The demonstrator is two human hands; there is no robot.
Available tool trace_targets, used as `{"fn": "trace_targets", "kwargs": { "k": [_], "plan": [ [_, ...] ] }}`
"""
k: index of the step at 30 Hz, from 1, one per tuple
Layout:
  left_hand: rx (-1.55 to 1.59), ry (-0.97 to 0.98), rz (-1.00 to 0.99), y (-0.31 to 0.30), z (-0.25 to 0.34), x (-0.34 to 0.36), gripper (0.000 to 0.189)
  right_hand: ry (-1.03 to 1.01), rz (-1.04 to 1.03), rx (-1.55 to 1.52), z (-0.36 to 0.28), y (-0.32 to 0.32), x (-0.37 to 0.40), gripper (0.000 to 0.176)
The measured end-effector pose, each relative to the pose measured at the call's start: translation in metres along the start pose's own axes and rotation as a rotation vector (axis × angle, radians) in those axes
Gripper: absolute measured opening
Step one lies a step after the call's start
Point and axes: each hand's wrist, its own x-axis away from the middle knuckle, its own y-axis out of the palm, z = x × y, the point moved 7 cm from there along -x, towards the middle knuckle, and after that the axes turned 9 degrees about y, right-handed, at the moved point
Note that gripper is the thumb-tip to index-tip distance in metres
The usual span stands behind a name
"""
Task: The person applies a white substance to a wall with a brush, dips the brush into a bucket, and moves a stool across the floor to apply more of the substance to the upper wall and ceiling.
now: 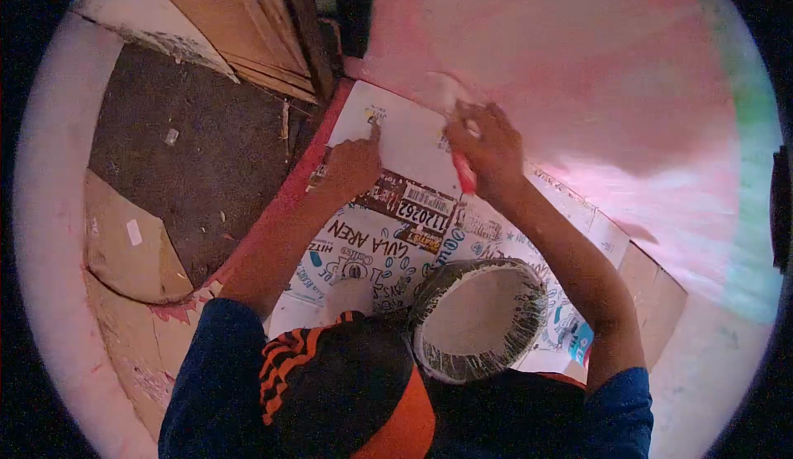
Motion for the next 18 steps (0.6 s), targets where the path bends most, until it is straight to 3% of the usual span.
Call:
{"fn": "trace_targets", "kwargs": {
  "k": [3, 4, 7, 8, 12, 14, 16, 18],
  "plan": [
    [-0.032, 0.033, 0.042, 0.003, 0.000, 0.003, 0.054, -0.041, -0.164, 0.093, -0.031, 0.016, 0.016, 0.032],
    [-0.042, 0.060, 0.082, 0.001, 0.002, 0.002, 0.053, -0.142, -0.192, 0.051, -0.036, 0.042, 0.018, 0.031],
    [-0.005, 0.012, 0.087, -0.004, -0.001, 0.003, 0.054, -0.023, -0.091, 0.176, 0.006, 0.121, -0.004, 0.030],
    [-0.004, 0.017, 0.082, -0.002, -0.001, 0.004, 0.054, -0.044, -0.187, 0.120, -0.003, 0.075, -0.018, 0.030],
    [0.042, 0.021, 0.134, 0.000, -0.002, 0.003, 0.054, -0.065, -0.124, 0.154, -0.005, -0.014, 0.000, 0.028],
    [0.027, 0.018, 0.142, -0.008, -0.001, 0.003, 0.055, 0.029, 0.171, 0.010, -0.003, -0.056, 0.020, 0.020],
    [0.061, -0.051, -0.048, -0.009, 0.001, 0.001, 0.056, -0.062, 0.073, 0.024, -0.018, -0.022, 0.041, 0.020],
    [0.002, -0.003, -0.038, -0.012, 0.003, 0.002, 0.056, -0.135, -0.011, 0.046, -0.013, 0.026, 0.052, 0.019]
  ]
}}
